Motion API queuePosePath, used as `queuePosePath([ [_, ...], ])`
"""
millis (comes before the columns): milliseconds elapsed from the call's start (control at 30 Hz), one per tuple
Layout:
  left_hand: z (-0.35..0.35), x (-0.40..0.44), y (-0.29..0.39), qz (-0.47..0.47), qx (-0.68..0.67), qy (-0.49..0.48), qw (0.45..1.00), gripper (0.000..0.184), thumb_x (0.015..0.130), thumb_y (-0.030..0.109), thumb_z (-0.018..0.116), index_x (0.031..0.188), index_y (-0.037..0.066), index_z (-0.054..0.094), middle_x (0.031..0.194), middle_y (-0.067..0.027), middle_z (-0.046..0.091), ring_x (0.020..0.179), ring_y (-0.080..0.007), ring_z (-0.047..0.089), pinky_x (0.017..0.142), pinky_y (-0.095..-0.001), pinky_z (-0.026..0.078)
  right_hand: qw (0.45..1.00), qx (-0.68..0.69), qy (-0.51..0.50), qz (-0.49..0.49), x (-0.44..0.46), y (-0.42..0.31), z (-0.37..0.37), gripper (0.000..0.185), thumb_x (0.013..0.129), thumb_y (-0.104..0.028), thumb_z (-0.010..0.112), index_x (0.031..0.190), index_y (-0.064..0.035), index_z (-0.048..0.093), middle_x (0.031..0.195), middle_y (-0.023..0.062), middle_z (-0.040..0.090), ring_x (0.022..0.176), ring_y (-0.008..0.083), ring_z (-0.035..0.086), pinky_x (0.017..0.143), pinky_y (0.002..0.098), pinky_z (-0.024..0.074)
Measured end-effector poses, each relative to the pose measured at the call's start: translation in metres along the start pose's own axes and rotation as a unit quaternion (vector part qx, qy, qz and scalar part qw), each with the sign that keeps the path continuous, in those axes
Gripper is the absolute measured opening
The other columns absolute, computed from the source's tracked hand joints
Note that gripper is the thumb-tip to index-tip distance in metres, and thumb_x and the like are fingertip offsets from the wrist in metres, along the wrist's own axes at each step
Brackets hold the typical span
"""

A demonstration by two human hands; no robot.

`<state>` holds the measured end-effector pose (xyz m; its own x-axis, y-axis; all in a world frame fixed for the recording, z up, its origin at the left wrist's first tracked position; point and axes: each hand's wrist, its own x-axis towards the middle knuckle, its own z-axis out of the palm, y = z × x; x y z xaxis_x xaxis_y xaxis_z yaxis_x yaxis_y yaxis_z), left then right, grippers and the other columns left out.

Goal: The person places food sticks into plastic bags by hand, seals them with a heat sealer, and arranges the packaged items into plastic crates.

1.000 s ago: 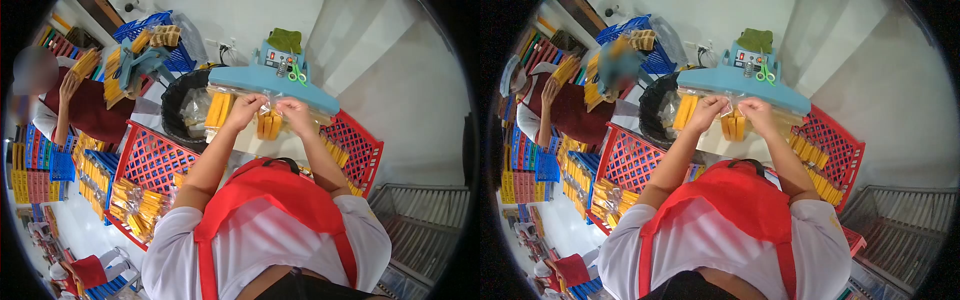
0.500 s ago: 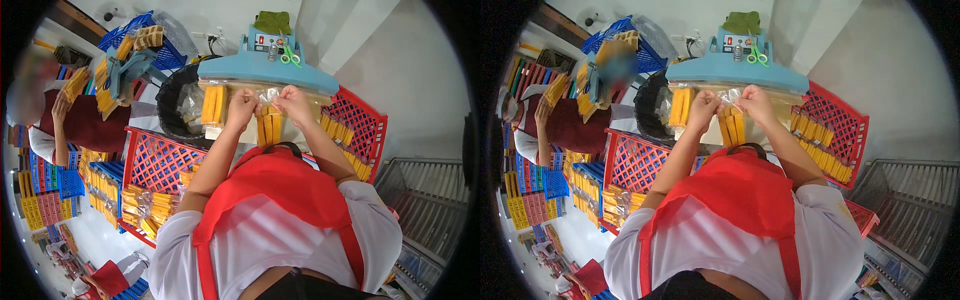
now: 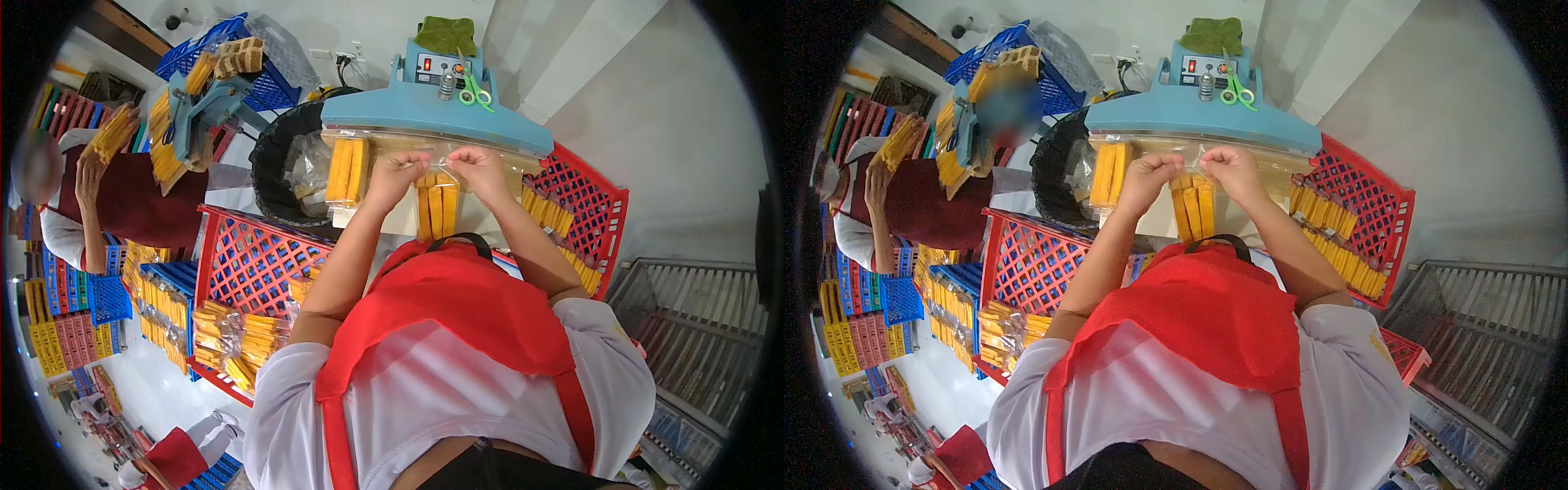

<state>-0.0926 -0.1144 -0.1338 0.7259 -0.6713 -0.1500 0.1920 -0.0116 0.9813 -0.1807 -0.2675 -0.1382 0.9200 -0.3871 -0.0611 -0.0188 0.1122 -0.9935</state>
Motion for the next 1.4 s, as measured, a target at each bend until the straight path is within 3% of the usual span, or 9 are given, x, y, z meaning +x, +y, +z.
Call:
queuePosePath([
  [133,-0.005,0.003,-0.006,0.088,0.124,-0.030,0.988,0.016,0.077,0.007,0.058,0.092,0.002,0.062,0.083,-0.0021,0.060,0.076,-0.0084,0.053,0.069,-0.0213,0.042,0.999,-0.039,0.008,-0.011,0.002,0.009,-0.004,0.007,0.074,0.001,0.056,0.081,0.0011,0.059,0.075,0.0033,0.059,0.067,0.0068,0.053,0.062,0.0191,0.0421],
  [267,-0.010,0.005,-0.001,0.080,0.150,-0.064,0.983,0.017,0.077,0.007,0.058,0.093,0.003,0.062,0.084,-0.0023,0.061,0.078,-0.0082,0.053,0.071,-0.0214,0.042,0.999,-0.034,-0.021,-0.004,0.005,0.011,-0.004,0.005,0.074,0.001,0.056,0.080,0.0002,0.057,0.075,0.0034,0.058,0.067,0.0072,0.053,0.062,0.0189,0.0421],
  [333,-0.012,0.005,0.002,0.036,0.131,-0.139,0.981,0.018,0.077,0.007,0.059,0.094,0.002,0.062,0.085,-0.0026,0.061,0.079,-0.0077,0.053,0.070,-0.0209,0.042,0.999,0.003,-0.031,0.012,0.007,0.010,-0.005,0.005,0.074,0.002,0.056,0.079,-0.0003,0.056,0.074,0.0035,0.058,0.066,0.0072,0.053,0.061,0.0187,0.0419],
  [667,-0.003,0.011,-0.016,-0.016,0.124,-0.106,0.986,0.021,0.078,0.014,0.058,0.095,0.001,0.061,0.083,-0.0027,0.062,0.077,-0.0070,0.053,0.072,-0.0218,0.042,0.997,0.074,-0.012,-0.002,0.007,0.011,-0.008,0.015,0.074,0.000,0.057,0.082,-0.0040,0.046,0.071,0.0023,0.054,0.063,0.0075,0.051,0.056,0.0200,0.0408],
  [767,0.004,0.004,-0.007,0.072,0.116,-0.102,0.985,0.019,0.078,0.012,0.058,0.094,0.000,0.062,0.082,-0.0016,0.062,0.073,-0.0047,0.053,0.067,-0.0183,0.042,0.997,0.080,0.007,0.005,0.006,0.014,-0.013,0.018,0.074,-0.001,0.057,0.086,-0.0028,0.045,0.074,0.0030,0.055,0.065,0.0076,0.052,0.058,0.0206,0.0413],
  [833,0.006,0.001,0.001,-0.014,0.159,-0.086,0.983,0.019,0.078,0.011,0.058,0.094,0.000,0.062,0.083,-0.0021,0.062,0.075,-0.0052,0.053,0.068,-0.0188,0.042,0.996,0.084,0.016,0.012,0.003,0.016,-0.013,0.020,0.073,-0.001,0.057,0.089,-0.0019,0.045,0.076,0.0037,0.056,0.065,0.0078,0.052,0.058,0.0207,0.0412],
  [1033,0.006,0.013,-0.013,0.022,0.149,-0.097,0.984,0.019,0.077,0.011,0.059,0.093,0.000,0.062,0.083,-0.0021,0.062,0.074,-0.0053,0.053,0.067,-0.0184,0.042,0.998,0.052,-0.015,0.027,-0.007,0.008,-0.010,0.021,0.076,-0.015,0.060,0.090,-0.0007,0.054,0.074,0.0019,0.057,0.067,0.0069,0.050,0.060,0.0200,0.0387],
  [1100,0.008,0.015,-0.009,0.016,0.159,-0.099,0.982,0.019,0.077,0.011,0.060,0.093,0.000,0.062,0.083,-0.0020,0.062,0.074,-0.0053,0.053,0.067,-0.0185,0.042,0.988,0.008,-0.053,0.148,-0.005,0.019,-0.020,0.019,0.076,-0.020,0.061,0.080,-0.0019,0.059,0.072,0.0007,0.056,0.066,0.0067,0.048,0.060,0.0203,0.0371],
  [1400,0.014,0.022,-0.021,0.012,0.159,-0.073,0.985,0.015,0.077,0.008,0.059,0.090,0.000,0.062,0.078,-0.0009,0.061,0.070,-0.0058,0.053,0.066,-0.0192,0.043,0.990,0.025,-0.058,0.124,-0.008,0.023,-0.023,0.021,0.077,-0.019,0.060,0.084,0.0003,0.060,0.079,0.0035,0.059,0.072,0.0087,0.051,0.067,0.0215,0.0384],
])
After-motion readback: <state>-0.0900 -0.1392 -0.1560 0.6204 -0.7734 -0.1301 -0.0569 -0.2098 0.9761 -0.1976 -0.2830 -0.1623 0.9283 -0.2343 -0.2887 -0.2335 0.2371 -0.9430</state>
